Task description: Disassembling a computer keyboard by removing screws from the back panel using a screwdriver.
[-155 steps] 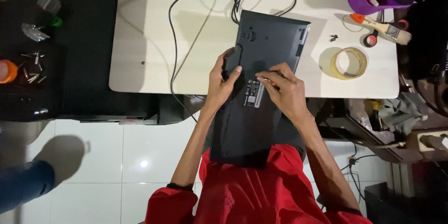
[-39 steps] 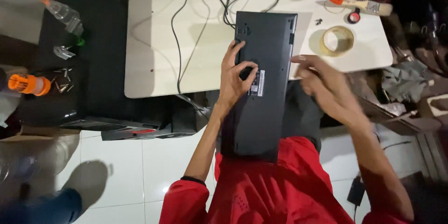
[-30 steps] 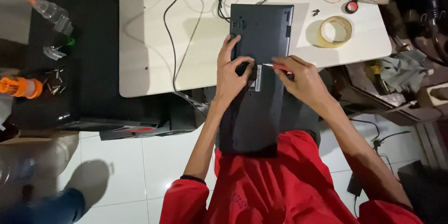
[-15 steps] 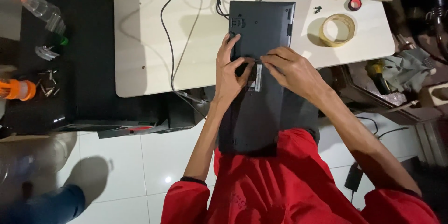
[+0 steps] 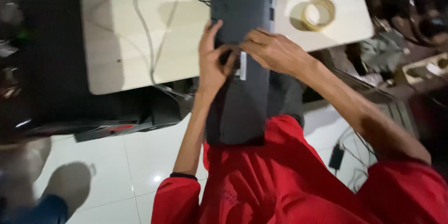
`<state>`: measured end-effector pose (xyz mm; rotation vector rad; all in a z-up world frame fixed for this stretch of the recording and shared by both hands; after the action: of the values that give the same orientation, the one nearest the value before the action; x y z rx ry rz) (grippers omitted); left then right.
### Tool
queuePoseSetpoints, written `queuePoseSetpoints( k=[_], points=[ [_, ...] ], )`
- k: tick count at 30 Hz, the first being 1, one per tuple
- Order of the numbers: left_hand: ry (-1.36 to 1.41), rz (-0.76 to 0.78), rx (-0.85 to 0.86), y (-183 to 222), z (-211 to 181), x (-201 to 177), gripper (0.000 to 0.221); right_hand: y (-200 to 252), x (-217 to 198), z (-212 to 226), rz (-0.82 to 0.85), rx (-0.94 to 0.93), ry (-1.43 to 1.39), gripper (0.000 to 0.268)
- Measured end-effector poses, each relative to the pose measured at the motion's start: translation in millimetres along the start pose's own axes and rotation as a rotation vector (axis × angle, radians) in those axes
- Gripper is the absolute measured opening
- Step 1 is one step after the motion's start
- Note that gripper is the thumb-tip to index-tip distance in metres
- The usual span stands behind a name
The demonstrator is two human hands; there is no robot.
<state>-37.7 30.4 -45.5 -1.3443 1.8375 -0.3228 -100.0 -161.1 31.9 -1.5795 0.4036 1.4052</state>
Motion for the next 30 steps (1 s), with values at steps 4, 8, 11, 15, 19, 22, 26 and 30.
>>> queuePoseSetpoints(
  k=[4,8,11,15,19,22,26,30],
  points=[
    [0.155,0.038,-0.078,2.2,-15.9,-6.6,0.025,-2.7,3.2,-16.8,0.150,-0.213,0.059,0.018],
    [0.412,0.001,-0.123,6.5,-11.7,-4.8,0.065,-8.6,2.9,-22.6,0.205,-0.282,0.081,0.018],
    [0.124,-0.002,0.010,1.1,-6.7,-3.4,0.020,-12.3,-2.2,-22.6,0.216,-0.287,0.020,0.017],
    [0.185,-0.025,-0.013,1.7,-4.4,-3.0,0.016,-12.5,0.3,-22.2,0.270,-0.274,0.086,0.019],
    [0.043,-0.022,0.026,4.9,6.2,1.2,0.014,-13.9,-0.3,-21.1,0.294,-0.272,0.194,0.022],
    [0.023,-0.046,0.045,5.6,11.2,4.6,0.012,-16.5,1.2,-20.8,0.324,-0.228,0.139,0.025],
    [-0.088,-0.095,0.101,11.8,16.3,12.6,0.009,-15.2,11.0,-28.2,0.330,-0.212,0.177,0.020],
    [-0.111,-0.081,0.080,14.6,12.9,8.2,0.009,-26.3,-1.0,-10.9,0.406,-0.145,0.219,0.021]
  ],
)
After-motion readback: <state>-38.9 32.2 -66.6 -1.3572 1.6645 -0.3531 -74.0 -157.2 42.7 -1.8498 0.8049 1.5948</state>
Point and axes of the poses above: each hand's wrist, its own y-axis away from the middle knuckle, its own x-axis out of the palm, z = x × y, the point moved 2 cm from there along -y, towards the middle knuckle
